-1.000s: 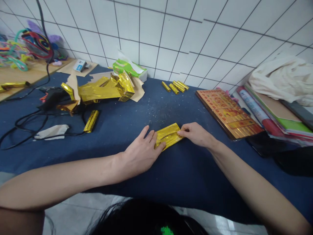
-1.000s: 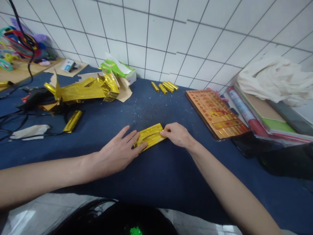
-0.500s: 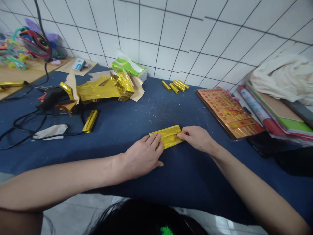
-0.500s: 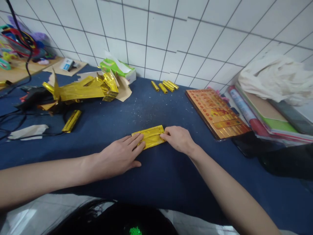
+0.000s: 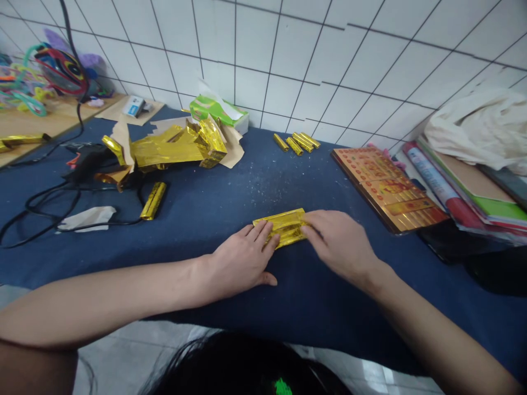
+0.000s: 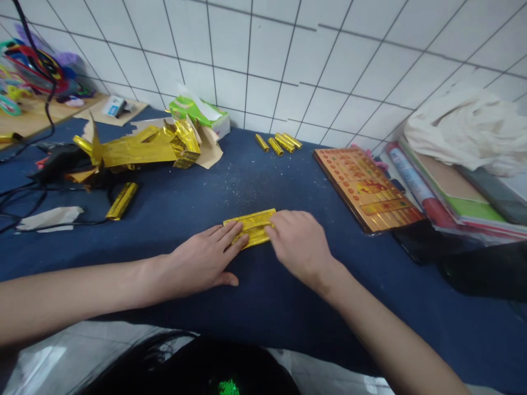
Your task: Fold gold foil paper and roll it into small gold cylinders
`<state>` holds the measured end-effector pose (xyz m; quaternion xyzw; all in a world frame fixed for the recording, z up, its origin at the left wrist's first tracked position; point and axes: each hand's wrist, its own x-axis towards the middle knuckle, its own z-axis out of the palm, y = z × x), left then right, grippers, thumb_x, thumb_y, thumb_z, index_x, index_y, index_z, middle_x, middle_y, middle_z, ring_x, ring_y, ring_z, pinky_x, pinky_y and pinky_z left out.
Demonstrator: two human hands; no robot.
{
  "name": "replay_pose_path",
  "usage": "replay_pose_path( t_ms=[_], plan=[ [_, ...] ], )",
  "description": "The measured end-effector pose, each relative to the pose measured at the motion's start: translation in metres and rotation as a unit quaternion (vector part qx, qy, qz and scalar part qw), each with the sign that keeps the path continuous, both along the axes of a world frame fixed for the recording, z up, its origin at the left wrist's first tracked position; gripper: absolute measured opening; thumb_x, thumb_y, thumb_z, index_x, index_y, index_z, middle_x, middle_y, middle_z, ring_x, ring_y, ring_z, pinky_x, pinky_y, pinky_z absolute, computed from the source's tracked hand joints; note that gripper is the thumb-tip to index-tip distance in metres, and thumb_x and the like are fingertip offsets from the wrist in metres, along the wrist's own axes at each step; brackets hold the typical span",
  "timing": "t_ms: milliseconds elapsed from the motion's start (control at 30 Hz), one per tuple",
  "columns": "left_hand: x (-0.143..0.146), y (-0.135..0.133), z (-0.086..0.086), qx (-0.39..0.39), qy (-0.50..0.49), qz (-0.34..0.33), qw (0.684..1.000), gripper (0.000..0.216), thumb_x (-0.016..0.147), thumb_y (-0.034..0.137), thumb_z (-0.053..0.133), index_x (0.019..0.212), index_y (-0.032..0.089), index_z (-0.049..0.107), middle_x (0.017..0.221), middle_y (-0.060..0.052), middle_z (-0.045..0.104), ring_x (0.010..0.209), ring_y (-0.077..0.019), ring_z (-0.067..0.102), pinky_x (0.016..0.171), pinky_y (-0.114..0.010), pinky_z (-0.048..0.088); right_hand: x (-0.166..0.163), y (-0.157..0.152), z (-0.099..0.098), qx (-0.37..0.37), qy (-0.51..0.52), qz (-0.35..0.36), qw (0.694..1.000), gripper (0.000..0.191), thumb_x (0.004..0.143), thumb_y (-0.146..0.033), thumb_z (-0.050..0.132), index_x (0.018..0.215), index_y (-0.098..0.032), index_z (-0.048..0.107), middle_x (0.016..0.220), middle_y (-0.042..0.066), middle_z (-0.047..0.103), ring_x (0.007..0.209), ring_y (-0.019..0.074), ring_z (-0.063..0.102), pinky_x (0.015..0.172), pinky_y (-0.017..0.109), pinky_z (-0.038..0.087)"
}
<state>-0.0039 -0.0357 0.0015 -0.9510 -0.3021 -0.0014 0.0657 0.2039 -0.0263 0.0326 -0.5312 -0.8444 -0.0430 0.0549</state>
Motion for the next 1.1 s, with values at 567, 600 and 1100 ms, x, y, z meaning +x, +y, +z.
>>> replay_pose_path(
  t_ms=[567, 600, 1100],
  plan=[
    [-0.012, 0.002, -0.007, -0.048, -0.033, -0.002, 0.998, 0.083, 0.077, 0.069, 0.031, 0.139, 0.014, 0.024, 0.143, -0.020, 0.026, 0.134, -0.0317, 0.019, 0.104, -0.049, 0.019, 0.004, -0.019, -0.037, -0.083, -0.050, 0.121, 0.988, 0.079, 0.083, -0.064, 0.024, 0.140, -0.009, 0.020, 0.145, 0.017, 0.021, 0.134, 0.0295, 0.017, 0.103, 0.057, 0.019],
    [-0.012, 0.001, -0.007, -0.048, -0.032, 0.001, 0.998, 0.083, 0.077, 0.069, 0.031, 0.139, 0.015, 0.024, 0.142, -0.020, 0.027, 0.133, -0.0322, 0.019, 0.103, -0.050, 0.019, 0.003, -0.019, -0.036, -0.084, -0.053, 0.119, 0.988, 0.080, 0.083, -0.064, 0.023, 0.139, -0.008, 0.021, 0.145, 0.017, 0.021, 0.134, 0.0295, 0.017, 0.103, 0.057, 0.019],
    [-0.012, 0.003, -0.007, -0.062, -0.037, 0.008, 0.997, 0.086, 0.073, 0.073, 0.028, 0.139, 0.018, 0.022, 0.142, -0.025, 0.022, 0.134, -0.0346, 0.015, 0.100, -0.057, 0.016, 0.002, -0.007, -0.014, -0.156, 0.006, 0.123, 0.980, 0.066, 0.086, -0.057, 0.032, 0.136, -0.015, 0.030, 0.142, 0.013, 0.032, 0.131, 0.0258, 0.028, 0.104, 0.054, 0.019]
  ],
)
